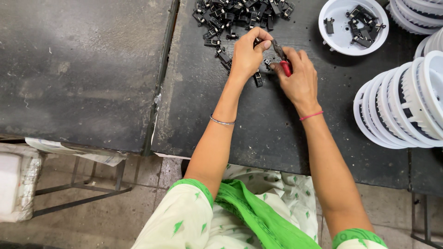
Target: The person sits at a workbench assembling small black switch components. They pick up parts from a pile, use red-handled pliers to press or crimp pieces together, and place finished assemblies into a white bowl, repeating the cycle.
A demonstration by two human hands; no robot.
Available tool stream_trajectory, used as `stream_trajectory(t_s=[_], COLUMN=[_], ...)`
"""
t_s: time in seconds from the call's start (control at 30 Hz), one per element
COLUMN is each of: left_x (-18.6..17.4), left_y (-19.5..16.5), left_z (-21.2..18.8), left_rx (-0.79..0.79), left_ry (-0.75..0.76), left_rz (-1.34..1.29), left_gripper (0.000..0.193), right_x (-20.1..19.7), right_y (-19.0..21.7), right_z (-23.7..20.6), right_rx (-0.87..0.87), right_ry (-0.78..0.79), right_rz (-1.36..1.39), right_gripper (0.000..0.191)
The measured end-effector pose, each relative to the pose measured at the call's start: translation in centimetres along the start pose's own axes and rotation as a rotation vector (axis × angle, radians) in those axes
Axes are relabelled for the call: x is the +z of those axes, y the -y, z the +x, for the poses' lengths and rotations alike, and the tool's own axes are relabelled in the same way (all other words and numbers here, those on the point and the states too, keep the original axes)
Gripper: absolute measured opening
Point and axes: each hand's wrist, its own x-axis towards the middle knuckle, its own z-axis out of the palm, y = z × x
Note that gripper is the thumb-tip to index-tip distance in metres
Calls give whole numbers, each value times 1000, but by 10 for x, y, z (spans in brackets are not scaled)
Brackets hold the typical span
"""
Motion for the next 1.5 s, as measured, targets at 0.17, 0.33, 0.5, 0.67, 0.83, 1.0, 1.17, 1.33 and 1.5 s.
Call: stream_trajectory(t_s=[0.17, 0.33, 0.5, 0.67, 0.83, 1.0, 1.17, 1.33, 1.5], left_x=[1, 2, 8, 25, 33, 34, 35, 35, 35], left_y=[1, 7, 19, 28, 23, 9, 3, 9, 10], left_z=[2, 1, 4, 7, 4, -2, -3, -2, -2], left_rx=[42, 5, -5, -40, -45, -39, -177, -181, -212], left_ry=[-16, -10, 85, 264, 368, 442, 412, 394, 330], left_rz=[-7, -71, -254, -408, -361, -363, -375, -535, -607], left_gripper=[9, 8, 11, 14, 15, 21, 33, 32, 25], right_x=[0, -1, -9, -13, -17, -21, -16, -12, -6], right_y=[9, 5, -9, -19, -25, -35, -44, -48, -46], right_z=[-2, -4, 2, 6, 11, 10, 11, 9, 6], right_rx=[88, 101, 45, -68, -20, -25, 91, 167, 92], right_ry=[11, -70, -113, -189, -188, -177, -212, -233, -236], right_rz=[-38, -98, -287, 184, 461, 417, 769, 682, 541], right_gripper=[37, 41, 50, 32, 21, 11, 7, 6, 5])
